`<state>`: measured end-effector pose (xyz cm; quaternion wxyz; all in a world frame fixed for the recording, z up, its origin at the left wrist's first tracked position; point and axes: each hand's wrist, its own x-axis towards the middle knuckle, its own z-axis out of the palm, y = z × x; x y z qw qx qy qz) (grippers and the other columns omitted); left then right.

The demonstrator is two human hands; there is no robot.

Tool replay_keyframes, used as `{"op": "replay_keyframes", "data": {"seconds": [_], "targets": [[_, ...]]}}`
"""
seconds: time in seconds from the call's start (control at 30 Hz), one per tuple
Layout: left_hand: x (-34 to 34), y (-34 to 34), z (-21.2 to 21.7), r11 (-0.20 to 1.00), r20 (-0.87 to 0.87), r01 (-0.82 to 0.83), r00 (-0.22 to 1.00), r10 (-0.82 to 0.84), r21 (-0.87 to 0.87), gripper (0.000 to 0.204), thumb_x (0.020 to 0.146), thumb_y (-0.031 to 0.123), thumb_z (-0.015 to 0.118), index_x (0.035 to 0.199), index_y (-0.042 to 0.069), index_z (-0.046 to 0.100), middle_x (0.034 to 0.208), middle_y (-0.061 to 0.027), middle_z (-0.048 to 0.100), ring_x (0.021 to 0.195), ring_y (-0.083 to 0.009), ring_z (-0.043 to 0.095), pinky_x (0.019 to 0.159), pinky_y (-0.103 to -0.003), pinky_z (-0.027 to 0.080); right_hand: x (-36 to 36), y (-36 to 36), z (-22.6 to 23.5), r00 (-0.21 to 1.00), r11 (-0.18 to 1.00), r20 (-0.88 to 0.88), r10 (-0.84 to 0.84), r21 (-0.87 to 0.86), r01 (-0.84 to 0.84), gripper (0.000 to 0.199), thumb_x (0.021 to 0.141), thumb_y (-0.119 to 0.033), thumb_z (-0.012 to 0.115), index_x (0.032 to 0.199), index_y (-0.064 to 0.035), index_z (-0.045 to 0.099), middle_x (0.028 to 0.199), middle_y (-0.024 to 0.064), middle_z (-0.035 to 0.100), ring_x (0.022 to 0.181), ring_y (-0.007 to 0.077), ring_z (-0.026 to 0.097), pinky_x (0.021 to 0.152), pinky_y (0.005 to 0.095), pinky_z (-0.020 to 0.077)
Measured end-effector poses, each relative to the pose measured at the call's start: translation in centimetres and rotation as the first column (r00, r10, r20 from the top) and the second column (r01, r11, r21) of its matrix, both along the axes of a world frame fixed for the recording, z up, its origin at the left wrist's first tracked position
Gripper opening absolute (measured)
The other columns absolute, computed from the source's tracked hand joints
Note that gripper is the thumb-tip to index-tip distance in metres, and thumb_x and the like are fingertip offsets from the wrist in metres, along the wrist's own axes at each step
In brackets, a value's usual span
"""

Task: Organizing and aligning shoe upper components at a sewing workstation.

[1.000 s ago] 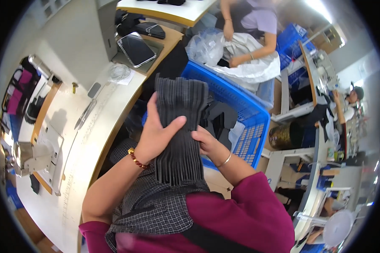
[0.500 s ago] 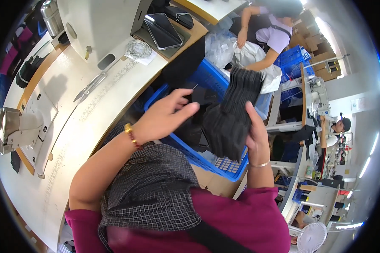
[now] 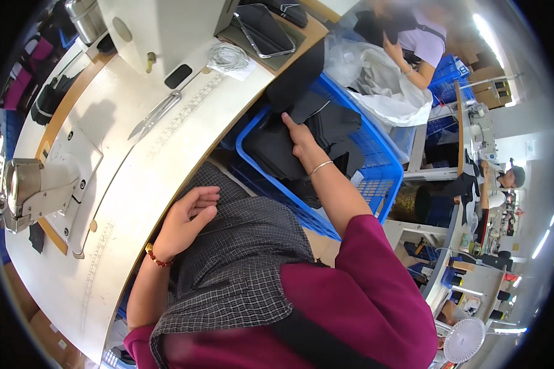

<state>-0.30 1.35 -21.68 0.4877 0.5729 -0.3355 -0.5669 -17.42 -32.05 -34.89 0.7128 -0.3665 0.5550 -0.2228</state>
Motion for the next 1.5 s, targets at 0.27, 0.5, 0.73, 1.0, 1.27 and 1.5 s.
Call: {"op": "replay_keyframes", "data": {"seconds": [0.27, 0.5, 0.73, 1.0, 1.27, 1.5], "targets": [[0.7, 3.4, -0.4, 0.999, 0.018, 0.048, 0.999, -0.047, -0.019, 0.043, 0.097, 0.010, 0.064, 0.138, 0.004, 0.053, 0.124, -0.0113, 0.063, 0.117, -0.0181, 0.060, 0.102, -0.033, 0.048, 3.0, 1.3, 2.2, 0.997, 1.000, -0.070, 0.015, -0.002, -0.016, 0.074, 0.086, -0.037, 0.080, 0.139, 0.0062, 0.051, 0.136, 0.0200, 0.060, 0.123, 0.0323, 0.058, 0.105, 0.0406, 0.0470], [-0.3, 14.7, -1.1, 0.995, 0.061, -0.086, 0.994, 0.089, -0.048, 0.050, 0.098, 0.029, 0.067, 0.141, 0.008, 0.052, 0.122, -0.0133, 0.065, 0.118, -0.0190, 0.060, 0.102, -0.034, 0.048, -1.6, 1.0, 6.3, 0.917, 0.974, 0.367, 0.157, 0.094, -0.204, 0.059, 0.097, -0.042, 0.064, 0.139, -0.0017, 0.055, 0.140, 0.0166, 0.058, 0.128, 0.0332, 0.056, 0.105, 0.0460, 0.0504], [-0.4, 26.3, 5.8, 0.954, 0.133, -0.298, 0.944, 0.301, -0.037, 0.055, 0.096, 0.022, 0.070, 0.145, 0.007, 0.049, 0.130, -0.0112, 0.063, 0.120, -0.0189, 0.059, 0.106, -0.035, 0.046, -11.2, -13.9, -8.4, 0.856, 0.742, -0.316, 0.409, -0.430, -0.514, 0.024, 0.092, -0.016, 0.057, 0.107, -0.0027, 0.069, 0.102, 0.0116, 0.067, 0.089, 0.0258, 0.064, 0.080, 0.0375, 0.0555], [-8.5, 44.3, 11.4, 0.521, 0.450, -0.843, 0.417, 0.790, -0.133, 0.041, 0.094, 0.014, 0.068, 0.134, 0.006, 0.060, 0.116, -0.0072, 0.070, 0.111, -0.0167, 0.065, 0.096, -0.033, 0.051, -2.9, 1.6, 9.3, 0.489, 0.225, -0.701, 0.519, -0.440, -0.869, 0.054, 0.075, -0.008, 0.061, 0.126, 0.0097, 0.057, 0.123, 0.0229, 0.063, 0.115, 0.0347, 0.058, 0.103, 0.0417, 0.0441], [-13.3, 66.7, -3.6, -0.341, 0.667, -0.885, -0.048, 0.743, 0.317, 0.040, 0.095, 0.039, 0.067, 0.116, 0.004, 0.072, 0.096, -0.0038, 0.072, 0.090, -0.0107, 0.065, 0.076, -0.025, 0.050, 0.4, 5.9, 13.2, 0.699, 0.040, -0.525, 0.486, -0.785, -0.618, 0.044, 0.092, -0.002, 0.058, 0.134, 0.0094, 0.051, 0.135, 0.0229, 0.056, 0.119, 0.0292, 0.056, 0.105, 0.0373, 0.0438], [-13.0, 65.4, -13.8, 0.087, 0.630, -0.875, 0.409, 0.660, 0.477, 0.055, 0.090, 0.046, 0.070, 0.118, -0.002, 0.069, 0.106, -0.0133, 0.072, 0.101, -0.0252, 0.067, 0.091, -0.035, 0.051, 6.1, 18.7, 18.7, 0.838, -0.630, -0.374, 0.398, -0.775, -0.046, 0.038, 0.105, -0.014, 0.045, 0.132, 0.0123, 0.048, 0.137, 0.0259, 0.049, 0.121, 0.0331, 0.054, 0.106, 0.0421, 0.0422]]}}
